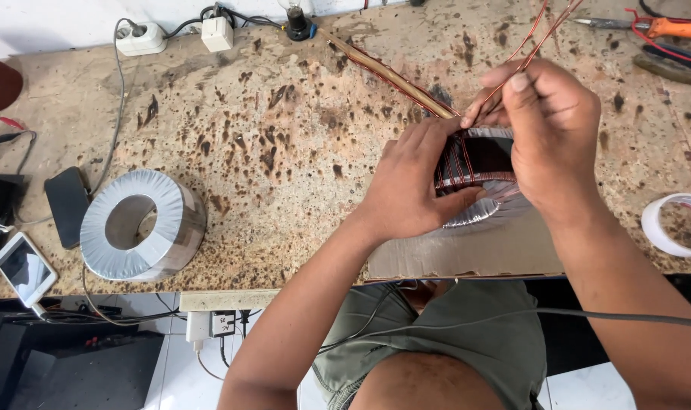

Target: The person winds copper wire around a toroidal core using a wooden stick to guide the wire. The person repeatedly loops the wire around the core and adjusts the winding with both hands.

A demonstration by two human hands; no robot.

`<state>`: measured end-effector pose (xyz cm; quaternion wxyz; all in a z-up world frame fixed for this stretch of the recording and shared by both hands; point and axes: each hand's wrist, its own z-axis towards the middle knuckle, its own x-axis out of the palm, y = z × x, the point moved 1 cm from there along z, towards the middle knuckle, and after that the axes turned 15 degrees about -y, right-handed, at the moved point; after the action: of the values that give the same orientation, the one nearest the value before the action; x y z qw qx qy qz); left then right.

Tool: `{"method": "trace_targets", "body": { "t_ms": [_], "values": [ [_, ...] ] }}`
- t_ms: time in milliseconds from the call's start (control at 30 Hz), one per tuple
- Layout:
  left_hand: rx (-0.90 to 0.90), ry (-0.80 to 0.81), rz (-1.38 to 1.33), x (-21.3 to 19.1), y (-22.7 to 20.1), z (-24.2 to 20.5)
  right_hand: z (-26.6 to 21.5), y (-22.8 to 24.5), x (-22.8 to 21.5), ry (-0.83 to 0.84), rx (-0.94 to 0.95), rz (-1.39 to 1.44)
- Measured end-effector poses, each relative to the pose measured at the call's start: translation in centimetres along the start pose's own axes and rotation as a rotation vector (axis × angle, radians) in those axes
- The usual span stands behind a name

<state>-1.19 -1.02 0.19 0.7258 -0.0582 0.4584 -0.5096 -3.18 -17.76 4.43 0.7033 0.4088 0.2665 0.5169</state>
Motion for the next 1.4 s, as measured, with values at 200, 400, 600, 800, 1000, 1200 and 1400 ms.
{"method": "trace_targets", "body": {
  "t_ms": [200,400,600,800,1000,1200,1400],
  "values": [
    [0.058,-0.058,-0.129,-0.2,-0.2,0.0,0.0,1.7,0.3,-0.004,0.103,0.091],
    [0.071,-0.175,-0.037,0.4,0.3,-1.5,-6.1,2.4,0.0,-0.087,0.04,0.183],
    [-0.012,-0.187,-0.079,-0.5,-1.1,-1.7,-11.3,3.2,0.2,-0.312,0.106,0.231],
    [-0.017,-0.167,-0.028,-0.4,-1.2,-1.6,-12.5,3.0,0.3,-0.368,0.125,0.26],
    [0.111,-0.137,-0.161,-1.2,-0.7,-0.7,-12.8,0.0,0.5,-0.303,0.011,0.236],
    [0.162,0.043,0.198,-0.2,-2.3,-0.2,-13.2,-1.1,0.9,-0.329,-0.076,0.161],
    [0.048,0.017,0.34,1.0,-2.1,0.2,-14.9,-1.6,0.5,-0.345,0.118,0.231]
  ]
}}
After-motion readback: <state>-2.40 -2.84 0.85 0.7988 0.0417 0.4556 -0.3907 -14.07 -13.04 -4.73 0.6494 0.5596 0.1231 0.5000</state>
